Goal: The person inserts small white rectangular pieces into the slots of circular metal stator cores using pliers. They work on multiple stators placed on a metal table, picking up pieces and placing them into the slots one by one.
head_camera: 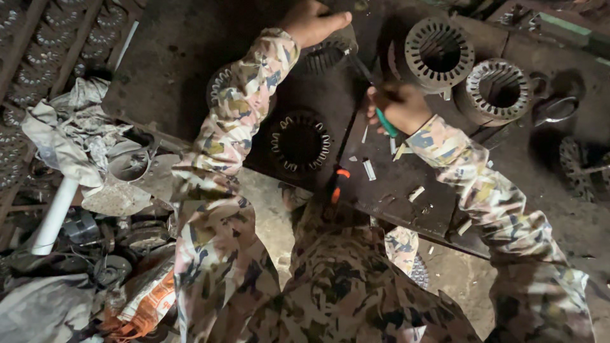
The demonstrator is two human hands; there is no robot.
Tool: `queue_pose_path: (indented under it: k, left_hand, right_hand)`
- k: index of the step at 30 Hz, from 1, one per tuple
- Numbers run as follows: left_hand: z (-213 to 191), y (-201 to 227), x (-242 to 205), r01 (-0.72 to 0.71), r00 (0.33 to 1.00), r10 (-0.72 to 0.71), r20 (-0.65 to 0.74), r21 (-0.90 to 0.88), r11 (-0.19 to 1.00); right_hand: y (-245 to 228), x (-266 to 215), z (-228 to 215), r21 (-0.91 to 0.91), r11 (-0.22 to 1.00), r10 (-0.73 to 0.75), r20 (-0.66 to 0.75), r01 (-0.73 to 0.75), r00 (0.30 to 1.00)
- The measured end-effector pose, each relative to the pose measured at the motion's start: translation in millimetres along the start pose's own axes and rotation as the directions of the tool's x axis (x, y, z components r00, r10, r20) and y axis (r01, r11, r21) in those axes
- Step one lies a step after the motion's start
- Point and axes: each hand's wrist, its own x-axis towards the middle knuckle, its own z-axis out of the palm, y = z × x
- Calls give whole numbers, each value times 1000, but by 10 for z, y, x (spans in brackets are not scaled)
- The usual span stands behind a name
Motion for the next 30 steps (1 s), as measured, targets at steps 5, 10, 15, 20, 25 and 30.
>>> queue_pose_path:
  k: [5,10,15,20,25,30]
  left_hand:
    - [53,-23,2,-142,989,140,-41,-69,987]
    - [45,-26,-21,-78,996,78,-40,10,997]
    - [75,-106,42,-174,984,165,-72,-133,976]
    - [76,-76,16,-87,987,86,-139,3,996]
    - [-43,145,-101,66,997,-66,-27,-22,998]
    - [-97,318,-144,93,995,-88,-50,94,991]
  right_hand:
    - [-130,-118,-96,-96,995,-35,50,40,998]
    - [-327,-112,-190,-210,978,5,69,9,998]
    - [-489,-110,-218,-273,962,30,93,-4,995]
    - [-605,-209,-211,-364,931,39,93,-2,995]
    - [-601,-213,-221,-389,917,-49,113,89,992]
    - [-516,-102,-257,-366,929,-32,53,49,998]
